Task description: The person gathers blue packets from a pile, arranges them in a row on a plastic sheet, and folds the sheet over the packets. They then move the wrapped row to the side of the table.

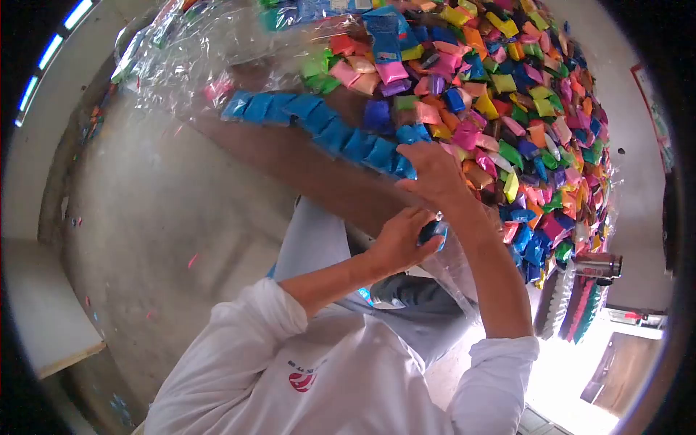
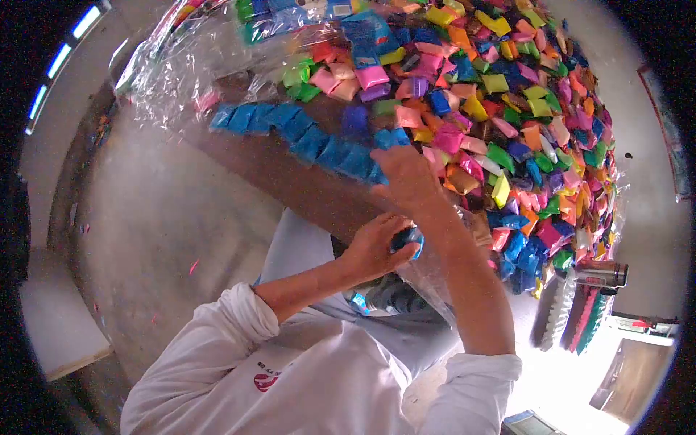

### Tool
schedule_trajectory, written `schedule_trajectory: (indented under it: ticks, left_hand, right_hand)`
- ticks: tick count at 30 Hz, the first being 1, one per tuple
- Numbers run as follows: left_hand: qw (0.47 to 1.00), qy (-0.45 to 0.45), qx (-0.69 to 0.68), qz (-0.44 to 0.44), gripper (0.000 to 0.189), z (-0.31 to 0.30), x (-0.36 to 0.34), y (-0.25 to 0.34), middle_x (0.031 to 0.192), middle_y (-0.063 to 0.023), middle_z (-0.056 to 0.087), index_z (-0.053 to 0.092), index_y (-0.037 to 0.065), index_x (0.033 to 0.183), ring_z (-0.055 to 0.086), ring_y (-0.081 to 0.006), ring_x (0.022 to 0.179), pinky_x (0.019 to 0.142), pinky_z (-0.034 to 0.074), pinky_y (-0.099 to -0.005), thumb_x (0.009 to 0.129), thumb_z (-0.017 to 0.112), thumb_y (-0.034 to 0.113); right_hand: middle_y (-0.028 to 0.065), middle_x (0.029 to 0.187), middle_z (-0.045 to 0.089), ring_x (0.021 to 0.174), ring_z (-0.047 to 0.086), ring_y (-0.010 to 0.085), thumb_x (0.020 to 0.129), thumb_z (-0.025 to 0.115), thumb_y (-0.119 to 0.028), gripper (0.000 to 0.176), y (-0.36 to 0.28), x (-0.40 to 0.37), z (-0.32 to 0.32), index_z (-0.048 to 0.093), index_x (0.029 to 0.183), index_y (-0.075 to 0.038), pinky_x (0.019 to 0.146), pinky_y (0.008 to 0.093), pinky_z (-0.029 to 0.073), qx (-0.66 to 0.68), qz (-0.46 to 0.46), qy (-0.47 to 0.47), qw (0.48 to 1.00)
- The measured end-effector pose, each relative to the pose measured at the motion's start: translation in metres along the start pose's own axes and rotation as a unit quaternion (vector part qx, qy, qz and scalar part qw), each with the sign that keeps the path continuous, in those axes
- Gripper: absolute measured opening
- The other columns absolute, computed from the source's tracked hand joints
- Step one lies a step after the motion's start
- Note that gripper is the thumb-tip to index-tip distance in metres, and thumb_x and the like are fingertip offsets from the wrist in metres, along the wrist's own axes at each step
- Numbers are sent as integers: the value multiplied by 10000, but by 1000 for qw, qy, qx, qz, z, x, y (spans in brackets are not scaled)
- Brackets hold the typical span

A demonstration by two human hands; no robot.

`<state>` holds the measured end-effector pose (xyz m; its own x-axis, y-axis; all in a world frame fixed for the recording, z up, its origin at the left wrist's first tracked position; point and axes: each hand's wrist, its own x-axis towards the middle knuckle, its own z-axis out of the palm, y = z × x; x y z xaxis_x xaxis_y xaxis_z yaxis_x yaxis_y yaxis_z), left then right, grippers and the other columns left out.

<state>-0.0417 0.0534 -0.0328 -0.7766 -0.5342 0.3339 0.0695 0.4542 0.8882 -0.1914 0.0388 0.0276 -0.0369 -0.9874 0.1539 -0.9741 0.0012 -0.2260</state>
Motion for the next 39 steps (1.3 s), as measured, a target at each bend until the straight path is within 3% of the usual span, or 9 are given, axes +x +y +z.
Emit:
schedule_trajectory:
  ticks: [12, 17, 21, 24, 27, 29, 33, 35, 39]
  left_hand:
    - [1000, 12, -7, 28, 416, -1, 0, 1, 1063, -191, 594, 568, 17, 1137, 576, -371, 985, 855, 475, -437, 790, 681, 218]
    - [1000, -9, 0, 10, 401, -2, 0, 1, 1086, -208, 604, 581, 21, 1121, 576, -390, 1014, 874, 470, -435, 818, 673, 267]
    - [1000, -22, 5, -8, 404, -3, -2, 1, 1033, -202, 617, 592, 15, 1095, 589, -383, 970, 846, 476, -437, 812, 677, 291]
    - [999, -31, 15, -12, 415, -5, 1, 4, 1000, -198, 626, 596, 7, 1085, 600, -380, 929, 821, 486, -432, 803, 687, 297]
    - [999, -42, 5, -7, 414, -8, 3, 5, 982, -195, 628, 596, 1, 1077, 611, -370, 898, 802, 494, -422, 802, 691, 296]
    - [999, 12, 0, 36, 395, -6, 3, 3, 949, -187, 627, 596, 0, 1057, 619, -357, 859, 768, 500, -414, 804, 689, 290]
    - [1000, -7, -22, -7, 329, -4, 1, 3, 917, -180, 609, 585, 21, 1028, 598, -367, 846, 739, 486, -424, 802, 680, 240]
    - [999, -22, 22, 36, 321, -4, 1, -3, 902, -181, 606, 580, 18, 1028, 597, -369, 844, 740, 485, -425, 803, 685, 220]
    - [999, -22, 32, 35, 300, -7, 3, 2, 913, -183, 611, 583, 11, 1034, 613, -348, 847, 749, 489, -402, 818, 687, 192]
  right_hand:
    - [129, 1160, 610, 1063, 556, 322, 643, 796, -247, 636, -14, 3, 3, 561, 1214, -91, 933, 424, 436, -44, 52, -56, 996]
    - [170, 1088, 636, 1005, 600, 355, 651, 736, -234, 630, 12, 3, 20, 548, 1239, -107, 878, 454, 469, -5, 5, 7, 1000]
    - [175, 1132, 624, 993, 608, 354, 667, 657, -185, 566, -5, 2, -26, 577, 1222, -105, 891, 425, 481, -3, 71, -75, 995]
    - [136, 1063, 653, 918, 639, 289, 695, 648, -178, 516, -19, -14, -74, 596, 1205, -113, 838, 366, 503, 45, 102, 11, 994]
    - [65, 1017, 644, 898, 617, 172, 712, 643, -163, 506, -42, -49, -121, 591, 1210, -86, 796, 302, 496, 201, 179, 65, 961]
    - [43, 941, 645, 822, 596, 145, 706, 654, -193, 474, -63, -88, -132, 611, 1159, -61, 765, 276, 495, 381, 247, 183, 872]
    - [12, 977, 625, 837, 579, 110, 755, 656, -199, 397, -70, -158, -89, 621, 1126, -62, 719, 256, 492, 438, 354, 189, 804]
    - [8, 964, 611, 813, 558, 90, 781, 676, -206, 345, -69, -175, -62, 628, 1091, -62, 675, 246, 477, 517, 489, 209, 671]
    - [15, 888, 617, 767, 554, 89, 804, 685, -241, 324, -68, -174, -32, 631, 1057, -46, 641, 245, 457, 522, 540, 228, 620]
